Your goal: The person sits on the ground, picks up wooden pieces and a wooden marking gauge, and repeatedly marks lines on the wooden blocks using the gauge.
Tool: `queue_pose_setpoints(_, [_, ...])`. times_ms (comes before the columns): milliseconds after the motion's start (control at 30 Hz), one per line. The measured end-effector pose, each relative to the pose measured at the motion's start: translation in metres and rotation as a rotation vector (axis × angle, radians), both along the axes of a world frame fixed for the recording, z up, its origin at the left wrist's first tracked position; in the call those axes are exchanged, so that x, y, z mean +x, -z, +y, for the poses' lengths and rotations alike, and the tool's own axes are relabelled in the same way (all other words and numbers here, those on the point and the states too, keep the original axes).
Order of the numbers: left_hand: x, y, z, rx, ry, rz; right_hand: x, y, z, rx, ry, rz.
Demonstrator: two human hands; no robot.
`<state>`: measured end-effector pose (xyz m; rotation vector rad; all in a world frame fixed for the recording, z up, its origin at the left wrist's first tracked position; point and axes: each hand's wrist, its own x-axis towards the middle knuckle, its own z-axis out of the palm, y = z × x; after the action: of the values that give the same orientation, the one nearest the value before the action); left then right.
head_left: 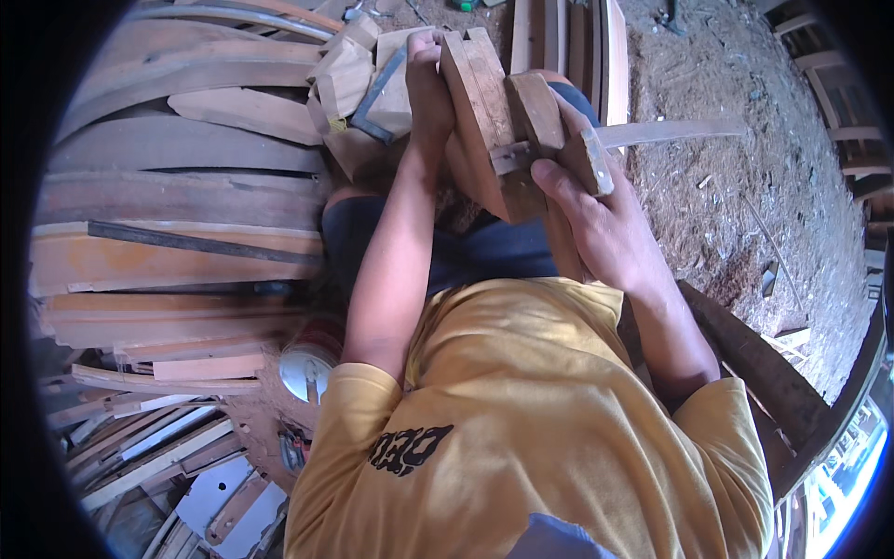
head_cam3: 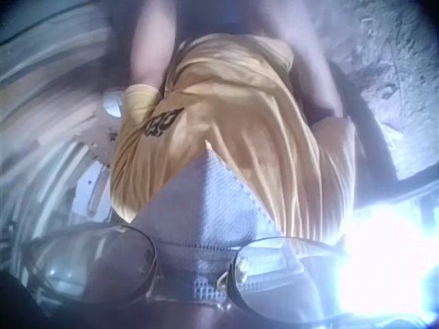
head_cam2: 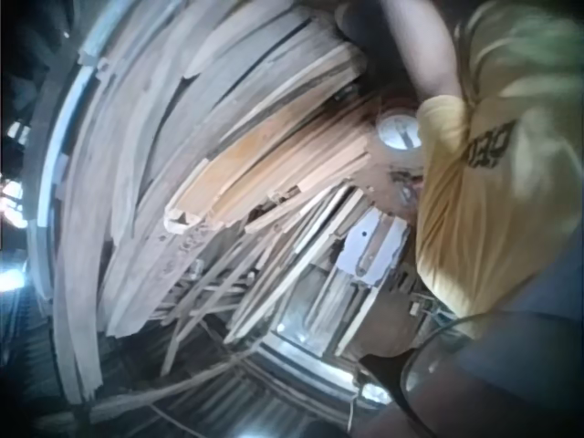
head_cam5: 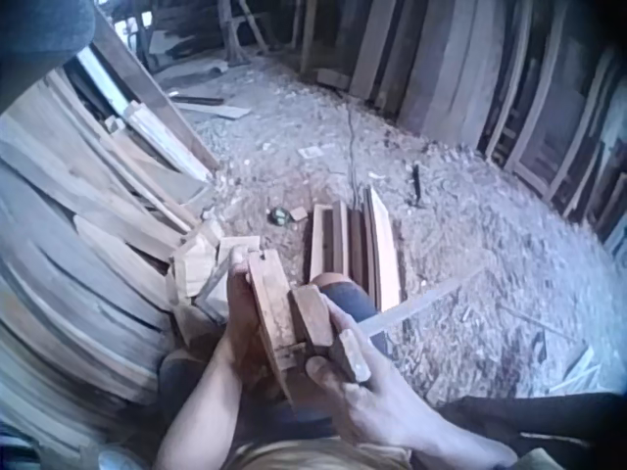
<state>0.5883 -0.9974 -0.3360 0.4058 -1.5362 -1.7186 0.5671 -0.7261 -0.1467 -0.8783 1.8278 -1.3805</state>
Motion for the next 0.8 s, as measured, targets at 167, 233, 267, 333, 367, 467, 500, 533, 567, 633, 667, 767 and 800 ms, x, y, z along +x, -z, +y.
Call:
queue_pose_setpoints(167, [0.011, -0.033, 0.074, 0.38, 0.106, 0.159, -0.015, 0.012, -0.002, -0.05, 0.059, -0.103])
queue_pose_setpoints(233, [0.017, -0.03, 0.082, 0.352, 0.088, 0.096, -0.015, 0.007, -0.005, -0.076, 0.03, -0.146])
queue_pose_setpoints(267, [0.018, -0.029, 0.078, 0.342, 0.107, 0.075, -0.017, 0.002, -0.006, -0.099, 0.001, -0.18])
queue_pose_setpoints(333, [0.018, -0.027, 0.073, 0.351, 0.159, 0.041, -0.016, -0.009, -0.008, -0.084, 0.002, -0.194])
queue_pose_setpoints(367, [0.015, -0.026, 0.068, 0.344, 0.182, 0.022, -0.014, -0.012, -0.007, -0.073, 0.011, -0.21])
queue_pose_setpoints(467, [0.008, -0.019, 0.055, 0.339, 0.218, -0.008, -0.023, -0.008, -0.011, -0.028, -0.035, -0.171])
queue_pose_setpoints(500, [0.008, -0.016, 0.049, 0.341, 0.23, -0.02, -0.022, -0.007, -0.01, -0.026, -0.032, -0.17])
queue_pose_setpoints(533, [0.004, -0.013, 0.04, 0.325, 0.236, -0.024, -0.02, -0.007, -0.008, -0.019, -0.012, -0.142])
queue_pose_setpoints(567, [0.0, -0.014, 0.038, 0.312, 0.236, -0.025, -0.016, -0.007, -0.003, -0.006, 0.013, -0.113])
queue_pose_setpoints(633, [-0.005, -0.015, 0.039, 0.286, 0.215, -0.038, -0.009, -0.004, 0.017, -0.016, 0.008, -0.164])
queue_pose_setpoints(667, [-0.007, -0.021, 0.044, 0.275, 0.158, -0.058, -0.005, -0.002, 0.03, -0.017, -0.01, -0.093])
queue_pose_setpoints(767, [-0.002, -0.017, 0.044, 0.436, 0.12, 0.037, 0.012, -0.002, 0.044, 0.027, -0.025, -0.151])
queue_pose_setpoints(800, [0.0, -0.016, 0.042, 0.452, 0.144, 0.03, 0.015, -0.006, 0.043, 0.034, -0.015, -0.098])
